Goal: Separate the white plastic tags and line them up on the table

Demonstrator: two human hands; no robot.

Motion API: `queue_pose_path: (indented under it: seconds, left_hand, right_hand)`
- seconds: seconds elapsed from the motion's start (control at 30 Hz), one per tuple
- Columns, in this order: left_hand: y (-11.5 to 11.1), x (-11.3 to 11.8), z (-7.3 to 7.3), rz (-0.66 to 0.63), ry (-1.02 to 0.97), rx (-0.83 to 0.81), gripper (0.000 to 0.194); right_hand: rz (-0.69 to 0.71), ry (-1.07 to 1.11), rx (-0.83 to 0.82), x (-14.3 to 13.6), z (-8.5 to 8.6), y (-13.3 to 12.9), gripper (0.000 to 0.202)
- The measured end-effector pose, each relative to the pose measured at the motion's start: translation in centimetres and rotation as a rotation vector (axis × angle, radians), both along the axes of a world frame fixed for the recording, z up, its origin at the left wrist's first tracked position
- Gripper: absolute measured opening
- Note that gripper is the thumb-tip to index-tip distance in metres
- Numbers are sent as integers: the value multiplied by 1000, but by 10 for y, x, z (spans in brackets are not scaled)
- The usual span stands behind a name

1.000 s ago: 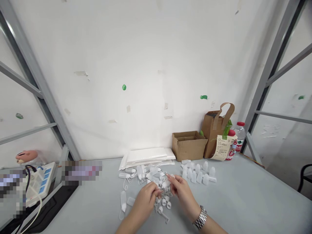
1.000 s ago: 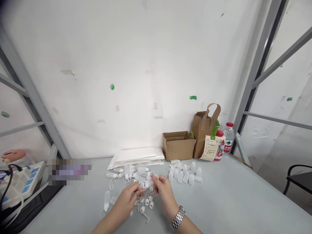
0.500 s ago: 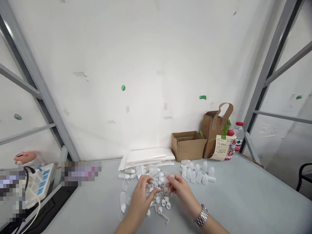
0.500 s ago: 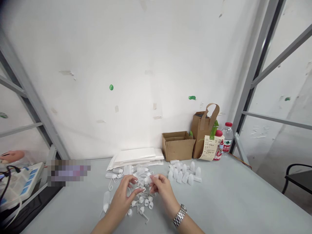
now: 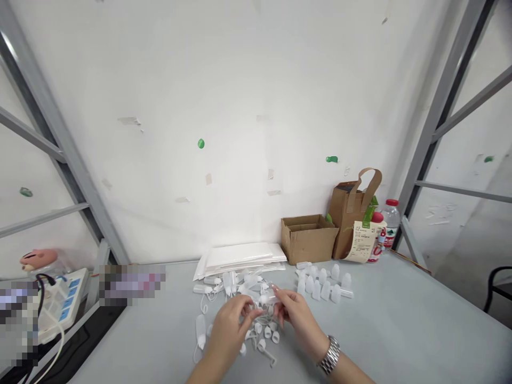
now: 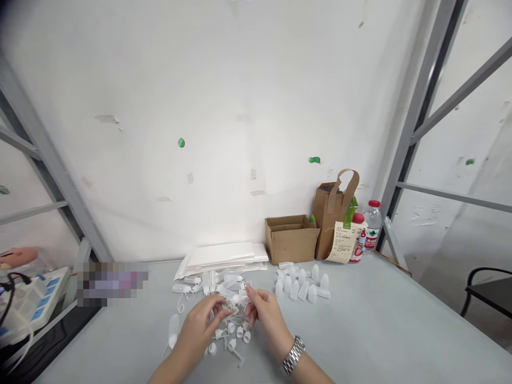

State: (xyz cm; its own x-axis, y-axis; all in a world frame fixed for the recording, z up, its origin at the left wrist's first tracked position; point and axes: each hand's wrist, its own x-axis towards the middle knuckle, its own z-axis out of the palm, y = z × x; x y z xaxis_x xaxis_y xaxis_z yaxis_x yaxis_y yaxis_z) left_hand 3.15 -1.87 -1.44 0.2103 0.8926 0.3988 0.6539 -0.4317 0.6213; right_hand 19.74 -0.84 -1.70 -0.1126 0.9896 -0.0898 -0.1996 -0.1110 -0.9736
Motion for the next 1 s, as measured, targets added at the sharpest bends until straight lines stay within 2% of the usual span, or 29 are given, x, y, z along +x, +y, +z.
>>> queue_pose_path:
  seconds: [0.1,0.23,0.4,0.57,0.77,0.9,1.0]
  left_hand:
    - [-4,4,1,-99,74,-39,21]
    - [-6,6,-1,-131,93,-93,25]
    - [-6,5,2,-131,-49,-224,32]
    - [-1,7,0,-132,-317,-409,39]
    - [1,7,-4,-119,-333,-392,40]
    - [2,7,-5,-120,-399,-440,42]
    - [3,8,-4,-124,-428,-464,44]
  right_hand:
    - [96,-43,-25,-4,-4,0,50]
    - [128,-108,1,-7,-11,1,52]
    - [134,-169,133,-3,-9,0,48]
    - [89,-154,294,0,-2,-3,39]
    - [128,-235,226,1,-7,0,45]
    - [84,-239,306,4,-2,0,37]
    - [86,-234,305,5,1,0,38]
